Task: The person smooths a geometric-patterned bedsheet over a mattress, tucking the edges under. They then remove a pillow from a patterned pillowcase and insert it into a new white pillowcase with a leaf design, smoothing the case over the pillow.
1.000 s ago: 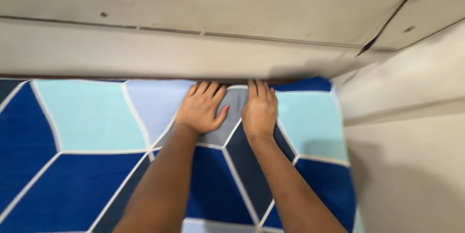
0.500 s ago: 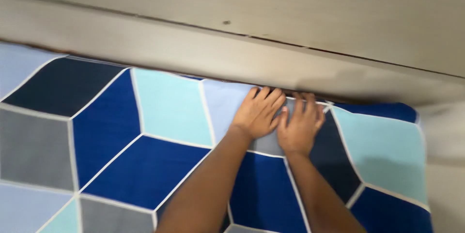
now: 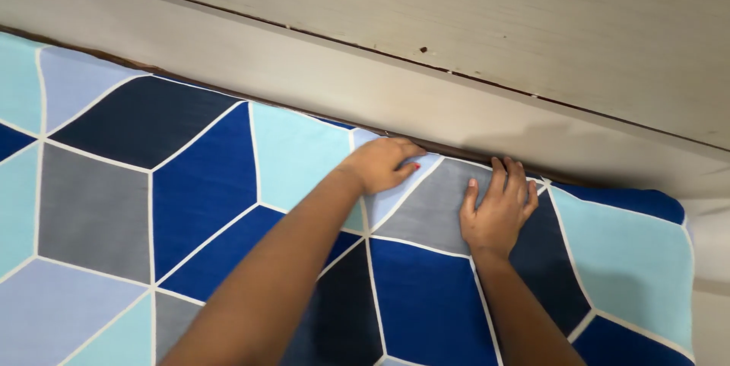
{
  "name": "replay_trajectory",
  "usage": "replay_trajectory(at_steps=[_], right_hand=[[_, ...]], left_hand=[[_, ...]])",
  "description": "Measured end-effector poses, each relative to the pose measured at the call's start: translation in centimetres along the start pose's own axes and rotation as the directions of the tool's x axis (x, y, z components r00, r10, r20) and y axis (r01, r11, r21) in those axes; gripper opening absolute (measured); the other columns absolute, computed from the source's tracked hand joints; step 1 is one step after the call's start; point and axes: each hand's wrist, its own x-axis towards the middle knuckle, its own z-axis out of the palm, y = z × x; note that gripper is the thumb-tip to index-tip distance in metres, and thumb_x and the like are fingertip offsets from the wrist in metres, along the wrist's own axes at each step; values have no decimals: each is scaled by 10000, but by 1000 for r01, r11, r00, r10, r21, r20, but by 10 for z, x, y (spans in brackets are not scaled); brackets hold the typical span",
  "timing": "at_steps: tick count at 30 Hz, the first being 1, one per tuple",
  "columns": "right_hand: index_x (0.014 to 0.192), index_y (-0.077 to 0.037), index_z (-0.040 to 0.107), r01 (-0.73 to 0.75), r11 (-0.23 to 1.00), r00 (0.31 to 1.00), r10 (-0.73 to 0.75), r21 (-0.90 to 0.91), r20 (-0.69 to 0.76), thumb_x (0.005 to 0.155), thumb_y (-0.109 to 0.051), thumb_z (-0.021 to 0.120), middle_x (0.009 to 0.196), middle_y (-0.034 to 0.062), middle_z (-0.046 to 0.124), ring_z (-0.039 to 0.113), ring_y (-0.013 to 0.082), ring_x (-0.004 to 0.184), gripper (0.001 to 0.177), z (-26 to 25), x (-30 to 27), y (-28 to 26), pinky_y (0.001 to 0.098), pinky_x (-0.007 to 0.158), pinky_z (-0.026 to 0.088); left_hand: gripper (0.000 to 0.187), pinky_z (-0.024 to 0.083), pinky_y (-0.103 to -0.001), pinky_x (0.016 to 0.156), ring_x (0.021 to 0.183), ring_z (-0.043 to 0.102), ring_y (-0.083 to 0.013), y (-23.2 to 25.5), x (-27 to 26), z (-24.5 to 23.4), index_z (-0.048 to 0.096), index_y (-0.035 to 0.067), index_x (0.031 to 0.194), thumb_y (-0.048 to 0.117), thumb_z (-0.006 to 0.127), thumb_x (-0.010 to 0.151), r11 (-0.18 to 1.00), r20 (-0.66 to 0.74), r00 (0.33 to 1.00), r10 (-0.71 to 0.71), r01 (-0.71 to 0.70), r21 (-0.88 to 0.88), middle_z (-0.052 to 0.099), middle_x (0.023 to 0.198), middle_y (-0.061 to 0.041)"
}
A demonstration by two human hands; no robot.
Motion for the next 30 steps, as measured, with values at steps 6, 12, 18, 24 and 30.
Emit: replay_trajectory(at_steps=[6,12,18,24,30], right_hand=[[1426,5,555,-1,1000,1000,1,6,5,1016,-289,556,1483,201,522,390,332,1486,504,0,0,1,537,1251,168],[1434,3,548,19,1000,1000,-19,22,-13,1008,-289,559,1495,216,507,393,338,1480,517,0,0,-5,541,1244,171],[1451,-6,543,29,1000,999,-29,1,-23,1028,-295,552,1502,216,504,399,335,1484,512,2,-1,-7,545,1255,181],[1476,-10,545,66,997,997,-68,-36,-37,1018,-288,567,1516,208,515,397,344,1484,536,3,-4,4,557,1205,215],[1489,-5,540,62,998,998,-62,-6,-14,1054,-259,536,1537,211,497,423,359,1471,504,-2,-1,-1,596,1247,224]], left_hand=[[444,400,-457,1039,1180,598,-313,-24,-52,-30,674,51,1220,399,573,964,967,-139,990,12,24,254,692,1190,-129],[407,442,-446,1046,1219,597,-305,-30,-49,-36,669,128,1262,407,536,997,970,-116,970,-216,227,91,677,1271,-84],[499,152,-643,1190,1462,372,-258,-34,-124,-58,599,258,1377,479,556,932,875,-358,910,-207,336,349,518,1497,-19],[625,67,-674,1196,1537,222,-250,-37,-143,-49,406,372,1542,554,500,952,809,-374,886,-274,423,408,301,1652,24],[644,67,-692,1198,1542,216,-242,-43,-136,-47,402,357,1550,510,512,935,830,-403,880,-250,409,378,314,1655,24]])
